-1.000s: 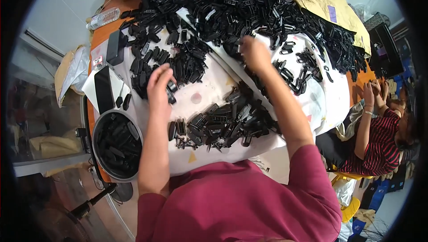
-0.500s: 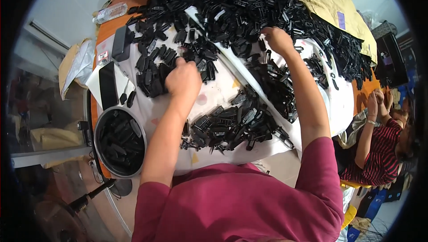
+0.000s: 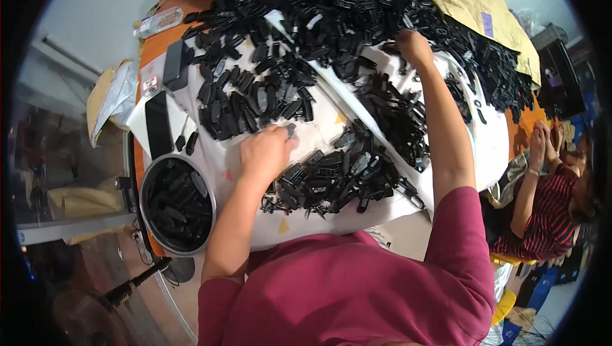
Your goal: The recorder is assembling small black plastic components by snapping pieces together at a workbench.
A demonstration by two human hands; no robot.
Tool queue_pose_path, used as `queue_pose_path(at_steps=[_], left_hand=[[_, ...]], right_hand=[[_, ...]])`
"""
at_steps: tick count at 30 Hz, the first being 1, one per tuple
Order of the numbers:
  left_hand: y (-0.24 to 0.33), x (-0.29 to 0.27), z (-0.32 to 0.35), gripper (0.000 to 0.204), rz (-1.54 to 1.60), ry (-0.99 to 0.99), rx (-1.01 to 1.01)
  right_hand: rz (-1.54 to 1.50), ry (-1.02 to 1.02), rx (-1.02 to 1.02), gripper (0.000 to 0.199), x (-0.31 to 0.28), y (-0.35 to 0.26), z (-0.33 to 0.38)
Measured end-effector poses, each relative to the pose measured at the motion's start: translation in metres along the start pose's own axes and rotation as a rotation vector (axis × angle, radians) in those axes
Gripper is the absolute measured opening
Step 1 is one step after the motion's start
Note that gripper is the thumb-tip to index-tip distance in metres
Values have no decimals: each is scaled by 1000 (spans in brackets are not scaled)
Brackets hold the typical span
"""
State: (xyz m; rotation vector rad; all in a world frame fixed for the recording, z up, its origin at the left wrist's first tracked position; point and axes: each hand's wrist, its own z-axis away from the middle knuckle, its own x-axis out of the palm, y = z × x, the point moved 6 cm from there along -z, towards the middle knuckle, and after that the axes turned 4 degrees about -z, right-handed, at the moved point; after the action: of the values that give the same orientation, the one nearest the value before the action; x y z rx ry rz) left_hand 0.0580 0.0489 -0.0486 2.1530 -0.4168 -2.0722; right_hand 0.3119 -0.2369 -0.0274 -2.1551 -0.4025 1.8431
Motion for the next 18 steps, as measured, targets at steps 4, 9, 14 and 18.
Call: queue_pose_path(at_steps=[4,9,14,18], left_hand=[[-14,1,-4,18,149,-43,-303],[-18,4,-2,27,272,-44,-230],[-16,0,3,23,247,67,-168],[-12,0,4,23,1117,53,-237]], right_hand=[[181,-127,-164,18,-6,29,-3],[21,-178,-561,24,22,-45,38],[143,-141,-766,21,53,-101,62],[-66,-81,-799,21,23,-117,81]])
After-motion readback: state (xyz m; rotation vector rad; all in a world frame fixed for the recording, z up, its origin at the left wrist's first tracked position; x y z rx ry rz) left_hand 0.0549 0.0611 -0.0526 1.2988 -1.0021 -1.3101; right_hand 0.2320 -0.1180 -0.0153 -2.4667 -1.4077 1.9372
